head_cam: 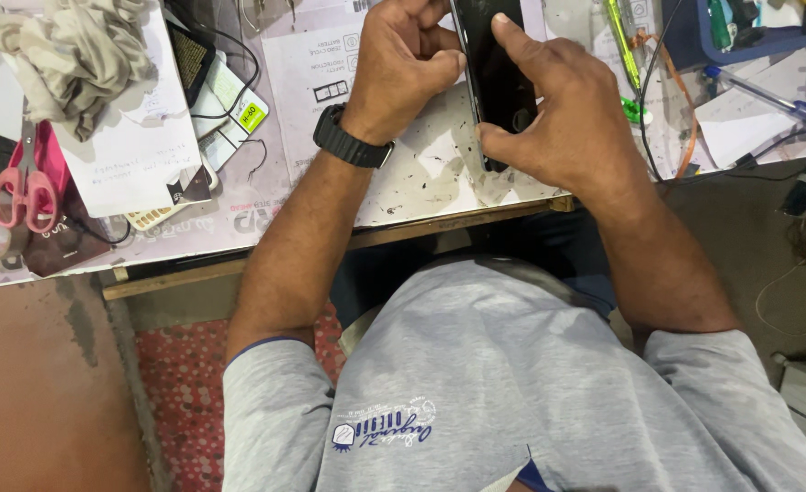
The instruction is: The person holds a smartphone and repeatedly presses along its edges, then separates the back cover to expose the battery. The person then uses a green-handled tool to work on the internal components near the battery.
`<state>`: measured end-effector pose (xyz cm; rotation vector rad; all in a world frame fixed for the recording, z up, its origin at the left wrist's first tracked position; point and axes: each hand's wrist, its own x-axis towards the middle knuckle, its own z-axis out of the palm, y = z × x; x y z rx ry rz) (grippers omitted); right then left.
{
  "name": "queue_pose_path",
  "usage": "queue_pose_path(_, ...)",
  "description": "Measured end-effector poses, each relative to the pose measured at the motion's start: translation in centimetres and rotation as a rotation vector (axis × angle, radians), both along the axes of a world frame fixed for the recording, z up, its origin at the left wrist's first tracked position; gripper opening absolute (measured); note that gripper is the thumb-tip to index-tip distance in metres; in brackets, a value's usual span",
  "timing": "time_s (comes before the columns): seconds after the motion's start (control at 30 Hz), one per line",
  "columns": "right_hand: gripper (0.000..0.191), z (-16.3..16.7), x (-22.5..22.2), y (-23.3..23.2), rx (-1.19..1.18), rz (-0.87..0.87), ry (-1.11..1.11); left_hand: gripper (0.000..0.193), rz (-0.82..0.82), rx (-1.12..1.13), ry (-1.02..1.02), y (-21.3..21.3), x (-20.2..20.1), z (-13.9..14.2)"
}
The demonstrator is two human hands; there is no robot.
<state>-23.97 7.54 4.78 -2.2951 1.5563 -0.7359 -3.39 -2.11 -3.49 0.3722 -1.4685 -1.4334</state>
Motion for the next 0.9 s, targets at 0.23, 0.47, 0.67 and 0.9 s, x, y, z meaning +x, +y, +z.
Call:
queue_pose_path(0.23,0.094,-0.2,0.2,0.1,-0.044,-0.005,0.041,0.049,0.061,-0.026,-0.042,-0.2,-0.2,-0.4)
queue_pose_path(0.47,0.094,-0.4,0.2,0.3,-0.056,-0.009,0.069,0.04,0.105,-0.004,-0.041,0.1,-0.2,-0.1)
queue_pose_path(0.67,0.095,-0.5,0.3,0.3,-0.084,0.002,0.061,0.036,0.095,0.015,-0.068,0.3,0.1,0.4)
queue_pose_path(0.9,0.093,-0.6,0.2,0.3,-0.071,-0.006,0.07,0.039,0.06,-0.012,-0.054,0.0,0.1,0.6)
